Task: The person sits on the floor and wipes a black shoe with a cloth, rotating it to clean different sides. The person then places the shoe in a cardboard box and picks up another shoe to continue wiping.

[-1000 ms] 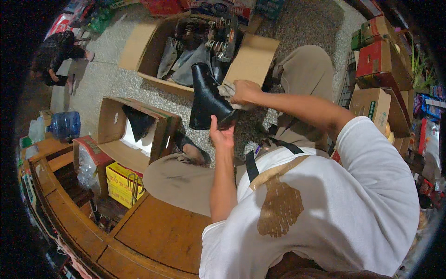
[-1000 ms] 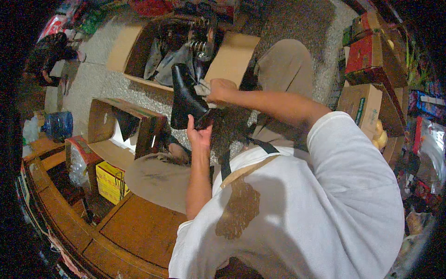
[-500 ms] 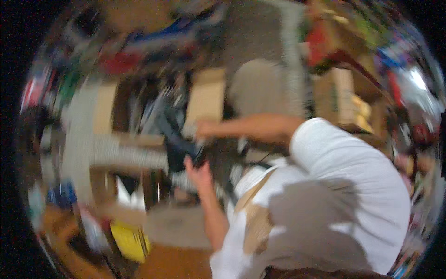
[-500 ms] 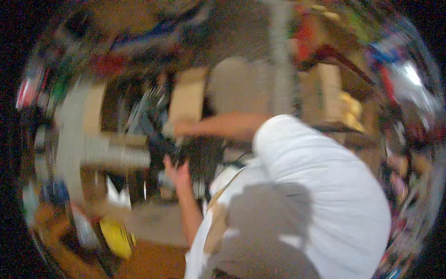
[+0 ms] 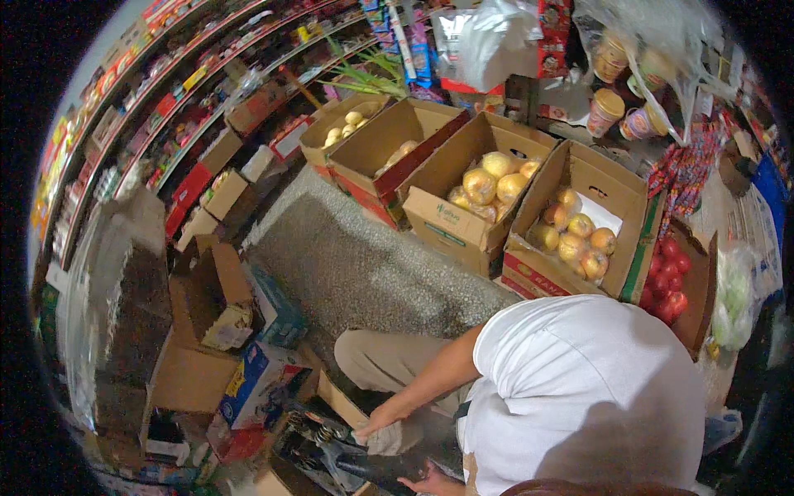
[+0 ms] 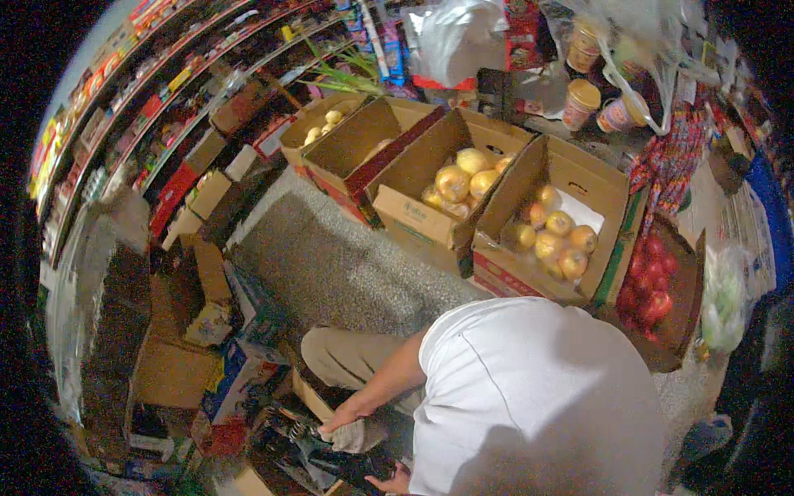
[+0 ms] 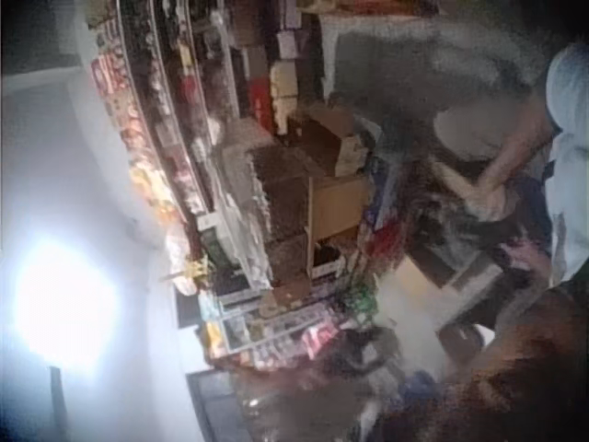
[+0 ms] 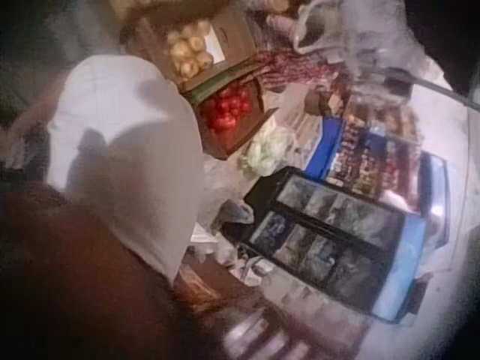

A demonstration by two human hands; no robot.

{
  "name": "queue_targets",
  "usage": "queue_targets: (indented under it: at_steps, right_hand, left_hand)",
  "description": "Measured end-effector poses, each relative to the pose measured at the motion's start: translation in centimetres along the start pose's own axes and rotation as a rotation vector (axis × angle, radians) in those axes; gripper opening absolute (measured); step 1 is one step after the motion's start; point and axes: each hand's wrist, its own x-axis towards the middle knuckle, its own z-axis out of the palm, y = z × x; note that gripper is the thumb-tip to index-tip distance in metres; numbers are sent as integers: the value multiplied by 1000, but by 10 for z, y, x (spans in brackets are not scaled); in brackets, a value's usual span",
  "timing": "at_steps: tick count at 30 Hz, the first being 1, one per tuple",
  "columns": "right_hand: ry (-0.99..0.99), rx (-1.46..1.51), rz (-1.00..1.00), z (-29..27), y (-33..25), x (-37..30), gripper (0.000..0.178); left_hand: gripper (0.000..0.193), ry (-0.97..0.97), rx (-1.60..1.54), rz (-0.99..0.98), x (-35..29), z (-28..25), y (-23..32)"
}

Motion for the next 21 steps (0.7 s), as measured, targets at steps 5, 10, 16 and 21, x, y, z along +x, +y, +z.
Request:
queue_targets:
  at_steps: [5, 10, 16, 21]
  right_hand:
    - [-6, 195, -374, -12, -19, -27, 49]
    - [177, -29, -239, -64, -15, 4, 44]
    - [163, -830, -204, -23, -63, 4, 64]
    - [84, -610, -346, 2, -105, -21, 71]
  left_hand:
    - [73, 24, 138, -65, -33, -16, 9]
    - [42, 394, -1201, -906, -4, -8, 29]
    - [36, 625, -1276, -990, -23, -19, 33]
    - [39, 605, -1279, -973, -27, -20, 25]
